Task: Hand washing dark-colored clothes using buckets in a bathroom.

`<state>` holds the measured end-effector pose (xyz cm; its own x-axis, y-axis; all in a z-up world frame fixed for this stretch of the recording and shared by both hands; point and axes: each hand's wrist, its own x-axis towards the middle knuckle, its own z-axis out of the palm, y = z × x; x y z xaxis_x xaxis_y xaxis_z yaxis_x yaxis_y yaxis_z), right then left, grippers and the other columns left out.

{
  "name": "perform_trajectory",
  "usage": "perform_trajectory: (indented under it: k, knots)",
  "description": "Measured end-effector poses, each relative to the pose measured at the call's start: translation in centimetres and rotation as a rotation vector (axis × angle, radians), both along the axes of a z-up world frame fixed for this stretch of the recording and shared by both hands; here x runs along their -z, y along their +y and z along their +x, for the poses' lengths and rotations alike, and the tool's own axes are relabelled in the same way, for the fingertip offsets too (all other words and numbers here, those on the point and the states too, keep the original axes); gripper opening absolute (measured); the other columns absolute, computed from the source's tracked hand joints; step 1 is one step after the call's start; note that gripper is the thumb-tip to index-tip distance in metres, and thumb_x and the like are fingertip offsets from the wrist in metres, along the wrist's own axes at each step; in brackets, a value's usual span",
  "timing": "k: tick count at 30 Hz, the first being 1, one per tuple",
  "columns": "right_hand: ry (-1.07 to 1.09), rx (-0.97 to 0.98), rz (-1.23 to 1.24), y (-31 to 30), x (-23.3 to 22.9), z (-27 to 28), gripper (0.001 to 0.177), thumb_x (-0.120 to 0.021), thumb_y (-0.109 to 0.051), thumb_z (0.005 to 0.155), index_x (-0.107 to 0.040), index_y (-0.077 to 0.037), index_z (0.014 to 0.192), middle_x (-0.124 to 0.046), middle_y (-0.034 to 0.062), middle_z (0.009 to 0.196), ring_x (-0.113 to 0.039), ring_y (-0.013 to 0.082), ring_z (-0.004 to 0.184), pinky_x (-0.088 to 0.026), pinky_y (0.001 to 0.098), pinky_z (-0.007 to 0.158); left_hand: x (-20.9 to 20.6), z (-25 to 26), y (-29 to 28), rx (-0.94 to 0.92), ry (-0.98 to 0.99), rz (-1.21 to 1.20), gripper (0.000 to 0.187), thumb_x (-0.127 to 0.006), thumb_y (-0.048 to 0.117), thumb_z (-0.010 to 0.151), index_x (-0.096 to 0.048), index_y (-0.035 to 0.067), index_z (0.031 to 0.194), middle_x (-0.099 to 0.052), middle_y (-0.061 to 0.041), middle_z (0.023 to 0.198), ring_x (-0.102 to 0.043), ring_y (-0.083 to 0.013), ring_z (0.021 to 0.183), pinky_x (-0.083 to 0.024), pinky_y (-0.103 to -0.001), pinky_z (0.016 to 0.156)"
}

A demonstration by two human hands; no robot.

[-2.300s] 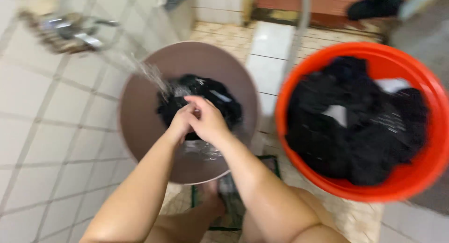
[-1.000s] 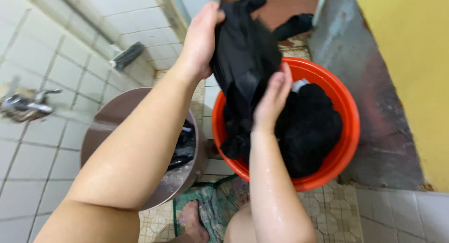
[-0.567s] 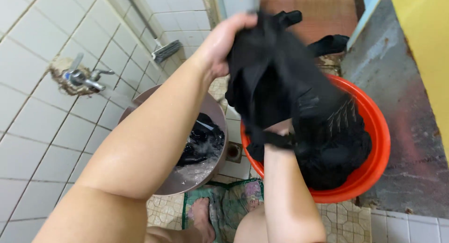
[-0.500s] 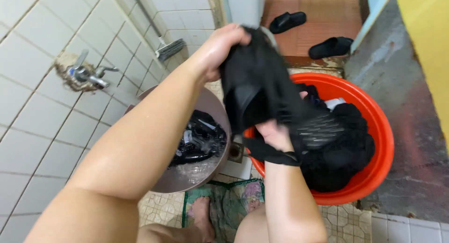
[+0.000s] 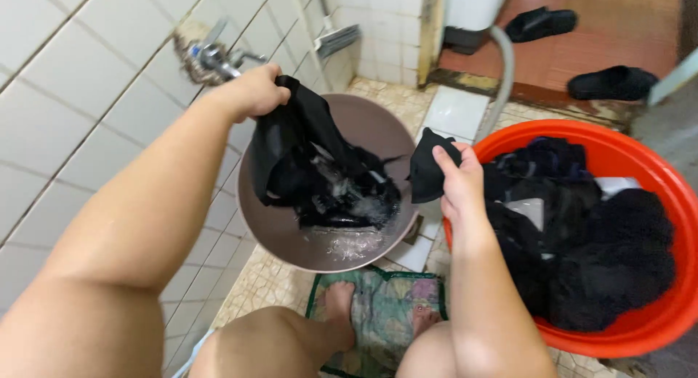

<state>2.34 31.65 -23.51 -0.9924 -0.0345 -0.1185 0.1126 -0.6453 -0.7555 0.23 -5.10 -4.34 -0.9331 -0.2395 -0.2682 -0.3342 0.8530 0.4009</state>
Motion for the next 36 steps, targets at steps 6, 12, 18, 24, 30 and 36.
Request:
perform_trajectory:
  k: [6,12,18,24,30,36]
  knots:
    - [-0.011,-0.132,0.129,-3.8,-0.6,1.3,0.014,-0.072,-0.007,0.095,-0.062,-0.007,0.103,-0.07,0.003,0.096,-0.068,0.0133,0.088,-0.058,0.0282,0.081,9.8,-0.7,-6.0,-0.173,0.193,-0.034,0.057,-0.074,0.026,0.087,-0.056,0.002,0.136,-0.069,-0.024,0.122,-0.066,-0.0383,0.115,-0.053,-0.046,0.099]
    - [0.007,-0.186,0.241,-7.0,-0.1,2.6,0.014,-0.073,-0.01,0.097,-0.063,-0.007,0.106,-0.069,0.0031,0.097,-0.064,0.0137,0.092,-0.053,0.0285,0.085,10.5,3.6,5.2,0.021,0.256,0.095,0.084,-0.081,0.043,0.082,-0.045,0.013,0.152,-0.043,-0.02,0.156,-0.042,-0.0341,0.144,-0.038,-0.043,0.119]
    - [-0.145,-0.507,0.004,-7.6,-2.8,3.4,0.046,-0.045,-0.039,0.103,-0.054,-0.013,0.14,-0.069,0.0019,0.128,-0.072,0.012,0.11,-0.057,0.034,0.094,18.1,4.2,10.8,-0.113,-0.047,0.822,0.072,-0.068,0.046,0.089,-0.043,0.015,0.149,-0.057,-0.013,0.149,-0.057,-0.0281,0.134,-0.049,-0.047,0.103]
    - [-0.245,-0.263,0.535,-7.1,-1.1,2.5,0.053,-0.045,-0.045,0.102,-0.041,-0.025,0.151,-0.069,0.0083,0.123,-0.072,0.0203,0.095,-0.055,0.0355,0.085,15.9,0.0,6.1,-0.249,0.295,0.512,0.077,-0.074,0.044,0.083,-0.044,0.006,0.143,-0.062,-0.019,0.139,-0.06,-0.0308,0.129,-0.049,-0.042,0.105]
    - [0.066,-0.025,0.503,-3.1,0.5,0.3,0.045,-0.07,-0.02,0.097,-0.057,-0.008,0.139,-0.071,0.0101,0.117,-0.068,0.0162,0.105,-0.054,0.0316,0.095,24.4,0.5,3.8,-0.057,0.11,0.117,0.088,-0.068,0.058,0.091,-0.038,0.008,0.156,-0.045,-0.031,0.151,-0.044,-0.0429,0.14,-0.039,-0.047,0.114]
    - [0.219,0.441,0.66,10.3,0.4,-2.1,0.045,-0.076,-0.012,0.093,-0.059,-0.005,0.133,-0.068,0.0101,0.118,-0.066,0.0176,0.104,-0.055,0.0312,0.095,29.1,8.1,16.4,0.139,-0.128,0.528,0.055,-0.059,0.046,0.096,-0.064,0.008,0.136,-0.07,-0.012,0.136,-0.064,-0.0237,0.128,-0.047,-0.037,0.111]
